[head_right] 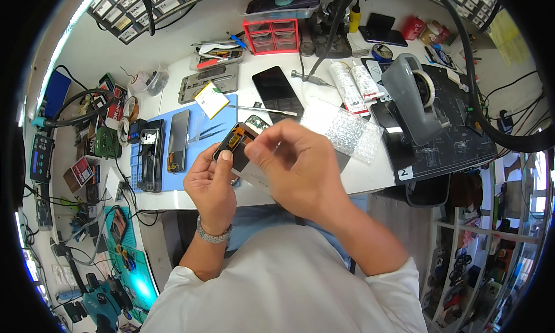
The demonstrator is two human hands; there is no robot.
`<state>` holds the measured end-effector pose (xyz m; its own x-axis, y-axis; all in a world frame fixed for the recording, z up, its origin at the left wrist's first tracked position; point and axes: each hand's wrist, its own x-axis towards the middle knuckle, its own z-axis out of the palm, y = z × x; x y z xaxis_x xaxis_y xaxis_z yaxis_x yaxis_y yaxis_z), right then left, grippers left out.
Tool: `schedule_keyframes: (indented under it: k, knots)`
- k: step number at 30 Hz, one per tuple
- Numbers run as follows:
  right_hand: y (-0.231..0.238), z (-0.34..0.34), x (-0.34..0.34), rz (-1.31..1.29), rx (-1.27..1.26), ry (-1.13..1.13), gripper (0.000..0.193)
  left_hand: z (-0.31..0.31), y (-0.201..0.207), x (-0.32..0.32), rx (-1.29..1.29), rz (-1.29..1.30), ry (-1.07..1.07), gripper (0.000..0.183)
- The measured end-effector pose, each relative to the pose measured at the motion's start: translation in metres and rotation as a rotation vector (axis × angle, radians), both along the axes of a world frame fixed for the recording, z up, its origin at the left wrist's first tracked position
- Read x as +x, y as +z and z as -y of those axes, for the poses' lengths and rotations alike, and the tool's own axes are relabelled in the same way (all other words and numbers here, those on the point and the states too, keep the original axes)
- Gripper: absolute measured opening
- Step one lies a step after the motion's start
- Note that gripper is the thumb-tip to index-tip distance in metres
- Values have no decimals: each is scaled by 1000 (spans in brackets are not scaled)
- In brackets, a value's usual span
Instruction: The person disassembles a smartphone by prying open the back cover and removing internal components. They then apply adhesive to the back cover and reattach it to the phone body.
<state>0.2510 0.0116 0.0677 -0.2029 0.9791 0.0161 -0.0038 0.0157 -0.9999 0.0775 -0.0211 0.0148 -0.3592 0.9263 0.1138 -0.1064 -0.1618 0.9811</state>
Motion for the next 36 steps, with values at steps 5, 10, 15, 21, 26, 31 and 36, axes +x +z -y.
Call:
schedule_keyframes:
  k: [5, 10, 15, 21, 26, 31, 36]
  knots:
    - [7, 4, -12, 8, -125, 72, 13, 5, 5, 4, 81, -55, -35, 26]
    - [7, 4, -16, 103, -134, 41, 14, 8, 8, 8, 117, -53, -24, 24]
    - [6, 8, -20, 175, -99, -9, 19, 13, 7, 7, 176, -214, 2, 23]
    - [4, 11, -18, 281, 44, -55, 23, 17, 8, 12, 279, -270, 25, 22]
    - [3, 9, -16, 338, 120, -31, 26, 21, 7, 9, 192, -223, 32, 22]
    - [-9, 3, 1, 564, 136, 43, 28, 5, 10, -16, 343, -18, 210, 23]
    - [-25, -55, 62, 553, 175, -443, 26, -5, 21, -55, 162, 377, 162, 16]
